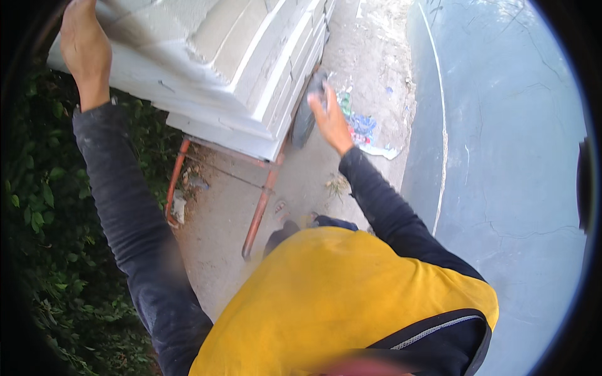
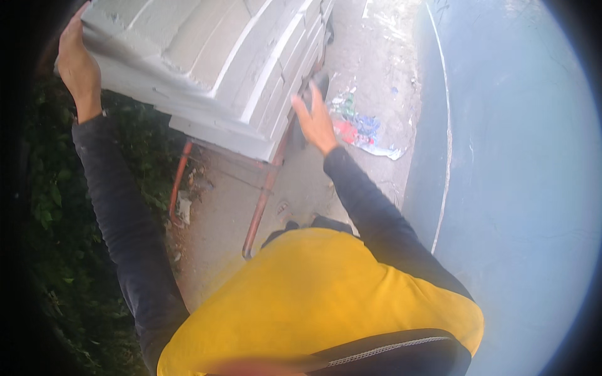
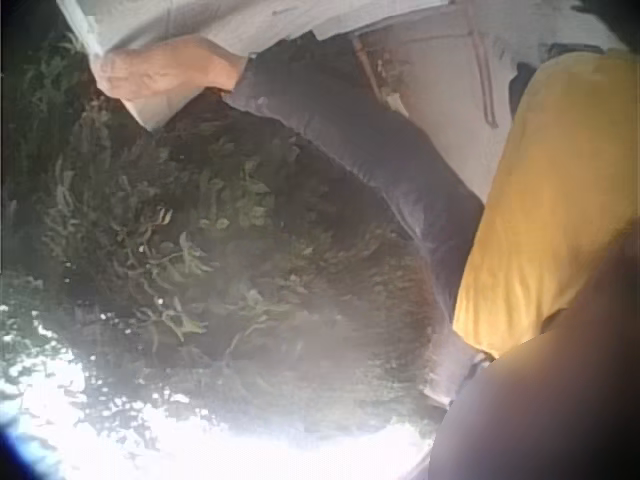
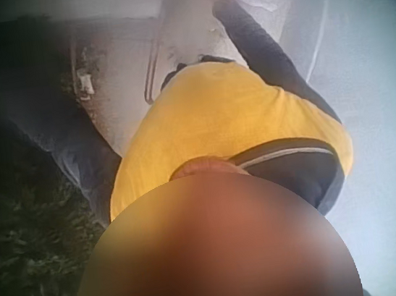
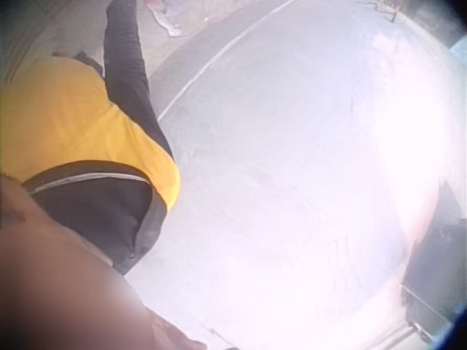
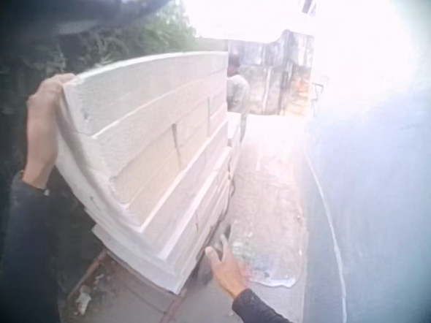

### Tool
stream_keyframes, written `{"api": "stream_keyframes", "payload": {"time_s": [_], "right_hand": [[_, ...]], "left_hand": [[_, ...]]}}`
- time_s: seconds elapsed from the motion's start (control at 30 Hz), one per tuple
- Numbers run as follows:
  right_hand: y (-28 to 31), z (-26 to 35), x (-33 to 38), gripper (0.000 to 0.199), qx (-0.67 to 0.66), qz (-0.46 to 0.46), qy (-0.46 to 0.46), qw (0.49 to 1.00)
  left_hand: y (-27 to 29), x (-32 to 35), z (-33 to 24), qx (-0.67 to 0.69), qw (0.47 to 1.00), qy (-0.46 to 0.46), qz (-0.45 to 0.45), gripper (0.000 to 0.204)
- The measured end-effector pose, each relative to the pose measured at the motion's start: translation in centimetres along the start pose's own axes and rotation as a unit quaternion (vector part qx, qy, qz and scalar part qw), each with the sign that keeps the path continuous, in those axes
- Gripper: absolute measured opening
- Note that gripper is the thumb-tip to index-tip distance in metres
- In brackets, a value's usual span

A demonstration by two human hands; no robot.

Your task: The person repeatedly picks up white foam blocks and stacks them onto a wheelbarrow. Another person assists by arranging blocks on the wheelbarrow. The camera wearer also pushes the wheelbarrow along a narrow outdoor path.

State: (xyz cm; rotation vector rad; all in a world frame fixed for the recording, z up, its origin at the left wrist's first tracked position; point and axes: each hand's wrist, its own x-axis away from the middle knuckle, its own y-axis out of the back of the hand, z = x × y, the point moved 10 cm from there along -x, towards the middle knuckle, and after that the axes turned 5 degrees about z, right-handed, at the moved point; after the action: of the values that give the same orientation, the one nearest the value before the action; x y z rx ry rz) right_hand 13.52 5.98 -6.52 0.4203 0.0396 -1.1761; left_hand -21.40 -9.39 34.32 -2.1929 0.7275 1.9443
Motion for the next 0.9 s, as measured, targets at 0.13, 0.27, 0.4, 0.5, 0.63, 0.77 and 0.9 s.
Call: {"api": "stream_keyframes", "payload": {"time_s": [0.13,0.27,0.4,0.5,0.63,0.77,0.9], "right_hand": [[3.2,-31.9,32.7,0.106,0.147,0.142,-0.488,0.848],[10.4,-39.4,58.8,0.093,0.098,0.115,-0.632,0.760],[12.1,-37.5,65.6,0.077,-0.139,-0.030,-0.689,0.711],[12.3,-37.7,60.5,0.069,-0.082,-0.097,-0.709,0.694],[7.9,-38.5,46.5,0.063,-0.134,-0.133,-0.625,0.757],[2.7,-35.4,31.8,0.079,-0.065,0.053,-0.446,0.891],[1.2,-32.9,27.5,0.081,0.023,0.142,-0.404,0.904]], "left_hand": [[-0.5,-0.1,-1.7,0.021,1.000,0.001,0.002,0.043],[-0.7,-0.2,-2.4,-0.018,1.000,0.024,0.005,0.046],[-0.8,-0.4,-2.6,-0.024,1.000,0.019,0.002,0.048],[-1.1,-0.6,-1.8,-0.009,0.998,0.057,0.015,0.051],[-1.1,-0.8,-2.0,-0.013,0.995,0.083,0.045,0.052],[-0.9,-1.0,-2.7,-0.035,0.994,0.082,0.070,0.051],[-0.7,-1.1,-2.9,-0.039,0.994,0.070,0.078,0.050]]}}
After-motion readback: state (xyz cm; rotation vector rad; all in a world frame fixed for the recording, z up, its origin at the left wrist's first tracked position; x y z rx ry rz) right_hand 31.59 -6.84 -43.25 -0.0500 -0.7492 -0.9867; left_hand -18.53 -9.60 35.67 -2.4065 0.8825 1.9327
